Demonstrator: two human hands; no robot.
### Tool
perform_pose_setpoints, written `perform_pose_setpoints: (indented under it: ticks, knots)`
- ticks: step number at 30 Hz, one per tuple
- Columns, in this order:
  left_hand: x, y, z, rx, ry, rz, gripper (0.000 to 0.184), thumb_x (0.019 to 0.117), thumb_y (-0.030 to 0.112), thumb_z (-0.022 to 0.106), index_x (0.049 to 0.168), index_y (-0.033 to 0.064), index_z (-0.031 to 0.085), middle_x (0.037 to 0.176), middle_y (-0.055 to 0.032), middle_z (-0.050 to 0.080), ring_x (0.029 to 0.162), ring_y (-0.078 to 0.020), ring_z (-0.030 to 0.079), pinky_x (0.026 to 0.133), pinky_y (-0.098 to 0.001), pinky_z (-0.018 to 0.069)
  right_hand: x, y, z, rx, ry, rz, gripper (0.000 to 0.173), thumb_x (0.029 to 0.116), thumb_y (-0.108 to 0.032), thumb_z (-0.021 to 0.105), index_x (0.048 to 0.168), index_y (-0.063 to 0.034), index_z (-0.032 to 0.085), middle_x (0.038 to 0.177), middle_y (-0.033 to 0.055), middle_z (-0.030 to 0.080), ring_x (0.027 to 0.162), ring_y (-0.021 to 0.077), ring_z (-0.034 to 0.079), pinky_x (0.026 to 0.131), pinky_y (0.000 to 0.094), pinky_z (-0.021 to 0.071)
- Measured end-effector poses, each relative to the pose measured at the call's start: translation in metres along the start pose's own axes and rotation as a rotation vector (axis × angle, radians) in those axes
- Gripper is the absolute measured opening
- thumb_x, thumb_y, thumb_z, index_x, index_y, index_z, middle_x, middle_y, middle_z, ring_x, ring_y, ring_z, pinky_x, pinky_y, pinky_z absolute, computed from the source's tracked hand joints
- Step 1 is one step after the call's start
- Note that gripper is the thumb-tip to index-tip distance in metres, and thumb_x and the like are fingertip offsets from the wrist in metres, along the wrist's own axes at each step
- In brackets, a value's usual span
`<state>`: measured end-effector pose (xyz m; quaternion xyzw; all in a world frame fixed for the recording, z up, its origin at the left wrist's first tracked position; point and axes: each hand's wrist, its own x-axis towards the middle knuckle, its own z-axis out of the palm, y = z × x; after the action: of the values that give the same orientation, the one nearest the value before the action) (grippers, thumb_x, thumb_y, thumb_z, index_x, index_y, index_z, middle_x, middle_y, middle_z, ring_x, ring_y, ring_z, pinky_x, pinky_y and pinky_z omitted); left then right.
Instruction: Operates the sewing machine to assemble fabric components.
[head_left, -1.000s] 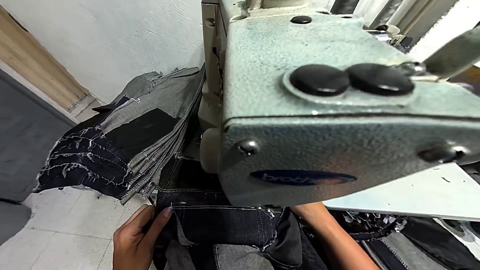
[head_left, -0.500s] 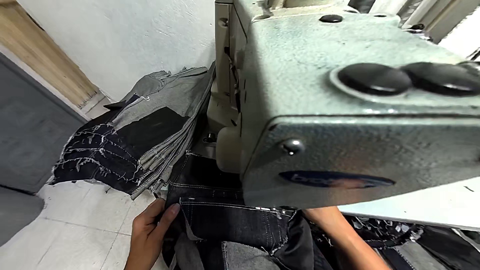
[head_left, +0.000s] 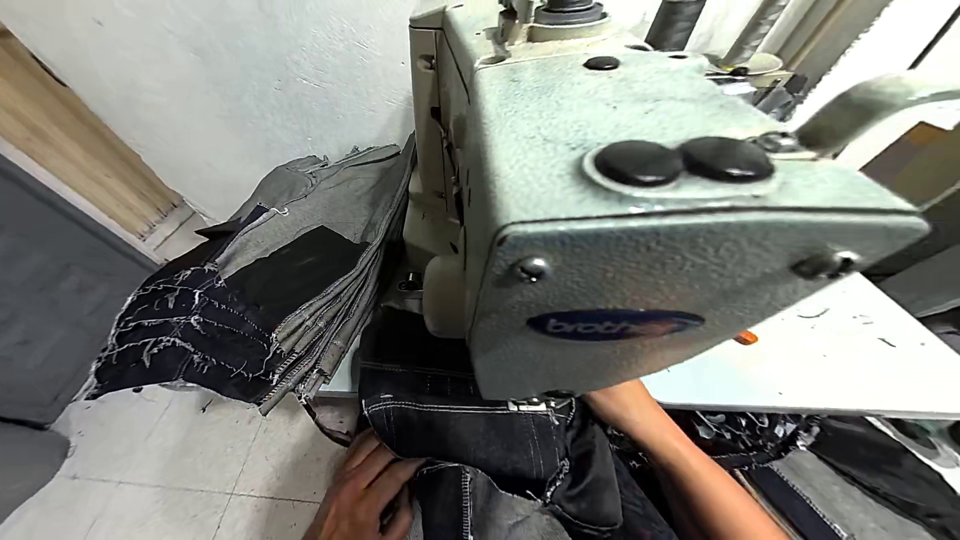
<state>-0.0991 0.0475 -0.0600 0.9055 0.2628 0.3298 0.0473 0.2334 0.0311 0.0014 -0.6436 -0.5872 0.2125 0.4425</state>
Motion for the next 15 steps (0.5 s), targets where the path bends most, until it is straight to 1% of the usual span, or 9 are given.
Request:
perform_pose_setpoints:
  ticks: [3,5,7,9,10,12,13,14,15]
  knots:
    - [0.020,-0.009,-0.015,0.085,-0.269,0.147,0.030,0.0785,0.033,0.066,0.098,0.0128,0.075,0.087,-0.0043,0.075,0.088,-0.0221,0.073,0.086,-0.0413,0.0569,0.002,-0.003,-0.004,0.068,-0.069,0.094,0.006,0.0919,-0.015,0.065,0.094,-0.0089,0.064,0.071,-0.0049,0.058,0.066,0.0000,0.056,0.063,0.0234,0.0479]
    - [0.039,-0.004,-0.035,-0.040,-0.624,0.069,0.037,0.0772,0.032,0.078,0.101,0.0034,0.077,0.077,-0.0152,0.073,0.073,-0.0354,0.074,0.069,-0.0559,0.0591,0.003,-0.007,-0.009,0.108,-0.126,0.134,0.011,0.0927,-0.018,0.066,0.101,-0.0105,0.065,0.075,-0.0047,0.061,0.069,0.0012,0.059,0.066,0.0253,0.0495]
    - [0.059,0.001,-0.052,-0.099,-1.011,-0.087,0.044,0.0852,0.036,0.079,0.102,-0.0042,0.072,0.082,-0.0259,0.071,0.081,-0.0475,0.071,0.075,-0.0660,0.0539,0.005,-0.007,-0.013,0.140,-0.188,0.136,0.018,0.0926,-0.023,0.068,0.107,-0.0117,0.067,0.081,-0.0053,0.065,0.075,0.0005,0.062,0.070,0.0254,0.0522]
    - [0.075,-0.009,-0.065,-0.021,-1.231,-0.162,0.054,0.0843,0.044,0.080,0.101,-0.0066,0.072,0.096,-0.0295,0.071,0.096,-0.0510,0.068,0.084,-0.0706,0.0504,0.008,-0.009,-0.018,0.192,-0.255,0.147,0.018,0.0927,-0.022,0.071,0.106,-0.0100,0.067,0.082,-0.0054,0.066,0.075,-0.0002,0.062,0.071,0.0227,0.0525]
    - [0.085,-0.019,-0.072,0.052,-1.351,-0.205,0.059,0.0835,0.045,0.081,0.109,-0.0066,0.071,0.108,-0.0300,0.070,0.108,-0.0514,0.065,0.095,-0.0726,0.0449,0.009,-0.010,-0.021,0.226,-0.284,0.159,0.016,0.0924,-0.018,0.072,0.103,-0.0091,0.066,0.080,-0.0055,0.065,0.073,-0.0006,0.061,0.070,0.0211,0.0524]
    - [0.103,-0.040,-0.091,0.242,-1.482,-0.279,0.064,0.0829,0.042,0.084,0.126,-0.0021,0.066,0.124,-0.0267,0.067,0.127,-0.0466,0.056,0.117,-0.0670,0.0258,0.012,-0.008,-0.024,0.290,-0.323,0.158,0.010,0.0910,-0.012,0.073,0.094,-0.0092,0.064,0.075,-0.0055,0.063,0.069,-0.0005,0.060,0.067,0.0197,0.0516]
    - [0.108,-0.041,-0.103,0.320,-1.522,-0.320,0.059,0.0878,0.036,0.081,0.131,-0.0010,0.064,0.126,-0.0264,0.066,0.129,-0.0457,0.055,0.120,-0.0634,0.0218,0.013,-0.006,-0.025,0.315,-0.337,0.146,0.010,0.0907,-0.010,0.073,0.092,-0.0092,0.063,0.074,-0.0054,0.063,0.068,-0.0002,0.060,0.066,0.0198,0.0514]
    - [0.105,-0.035,-0.116,0.356,-1.497,-0.329,0.044,0.0914,0.028,0.077,0.122,-0.0027,0.068,0.118,-0.0276,0.068,0.122,-0.0479,0.059,0.118,-0.0639,0.0261,0.013,-0.001,-0.026,0.321,-0.354,0.121,0.010,0.0910,-0.011,0.073,0.091,-0.0097,0.063,0.074,-0.0054,0.063,0.068,-0.0001,0.060,0.067,0.0203,0.0514]
    - [0.091,-0.018,-0.127,0.338,-1.406,-0.315,0.028,0.0919,0.016,0.075,0.107,-0.0078,0.072,0.104,-0.0313,0.070,0.110,-0.0531,0.063,0.110,-0.0680,0.0357,0.011,0.005,-0.028,0.309,-0.383,0.088,0.011,0.0916,-0.015,0.073,0.093,-0.0096,0.063,0.076,-0.0045,0.064,0.071,0.0011,0.062,0.069,0.0224,0.0527]
